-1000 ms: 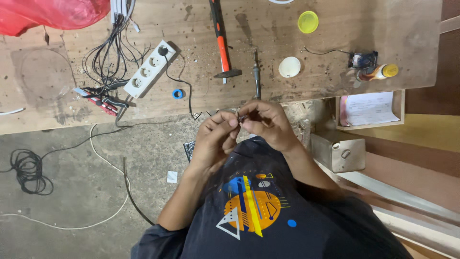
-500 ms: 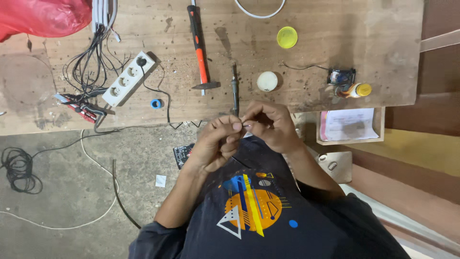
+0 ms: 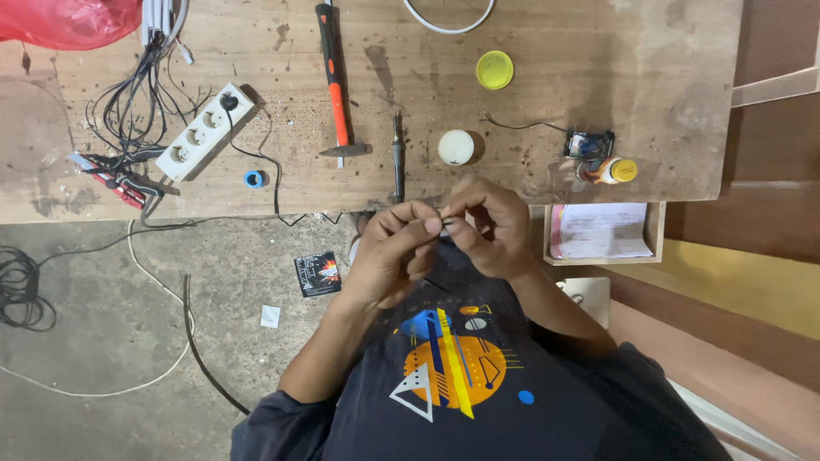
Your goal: The person strips the insulation from a black wire using a utility knife, then uses a soldering iron to tin the exposed strands. They repeat the process on a second wire, applying solder to the ends.
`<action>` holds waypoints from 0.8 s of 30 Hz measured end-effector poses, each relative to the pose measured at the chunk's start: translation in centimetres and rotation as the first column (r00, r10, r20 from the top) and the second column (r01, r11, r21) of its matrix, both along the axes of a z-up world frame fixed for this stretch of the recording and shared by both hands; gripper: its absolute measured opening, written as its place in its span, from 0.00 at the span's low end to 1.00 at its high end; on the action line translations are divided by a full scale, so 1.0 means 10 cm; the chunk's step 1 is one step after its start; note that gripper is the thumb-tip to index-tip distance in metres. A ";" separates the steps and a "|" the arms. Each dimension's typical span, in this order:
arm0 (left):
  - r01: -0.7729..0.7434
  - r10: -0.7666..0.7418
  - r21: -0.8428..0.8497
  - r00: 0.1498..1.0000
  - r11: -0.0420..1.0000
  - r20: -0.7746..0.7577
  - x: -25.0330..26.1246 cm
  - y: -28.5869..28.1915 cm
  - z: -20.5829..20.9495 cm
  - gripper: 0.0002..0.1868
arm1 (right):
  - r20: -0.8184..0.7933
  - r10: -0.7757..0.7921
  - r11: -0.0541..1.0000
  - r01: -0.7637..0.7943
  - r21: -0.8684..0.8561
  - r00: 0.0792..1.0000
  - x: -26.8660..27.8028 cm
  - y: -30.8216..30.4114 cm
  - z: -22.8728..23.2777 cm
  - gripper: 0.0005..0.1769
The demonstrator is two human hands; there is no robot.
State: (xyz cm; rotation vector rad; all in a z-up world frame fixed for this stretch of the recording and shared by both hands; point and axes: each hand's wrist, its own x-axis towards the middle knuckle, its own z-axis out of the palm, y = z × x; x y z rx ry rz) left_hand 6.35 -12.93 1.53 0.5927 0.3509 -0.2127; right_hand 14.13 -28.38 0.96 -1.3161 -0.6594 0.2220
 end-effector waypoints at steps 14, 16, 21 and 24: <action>0.021 -0.018 0.040 0.998 0.999 -0.067 0.04 -0.02 0.00 0.06 | -0.191 0.179 0.967 -0.137 0.213 0.965 0.03 -0.07 -0.34 0.06; 0.024 -0.028 -0.035 0.994 0.999 -0.108 0.02 -0.01 -0.02 0.05 | -0.183 0.187 0.967 -0.149 0.207 0.965 0.04 -0.04 -0.29 0.05; -0.049 0.051 0.408 0.999 0.912 0.006 0.00 0.07 0.09 0.05 | -0.107 0.088 0.996 -0.085 0.035 0.990 0.04 0.00 -0.22 0.06; -0.095 0.065 0.508 0.995 0.856 0.077 0.00 0.08 -0.06 0.04 | -0.170 -0.038 0.997 0.048 0.057 0.985 0.05 0.05 -0.42 0.07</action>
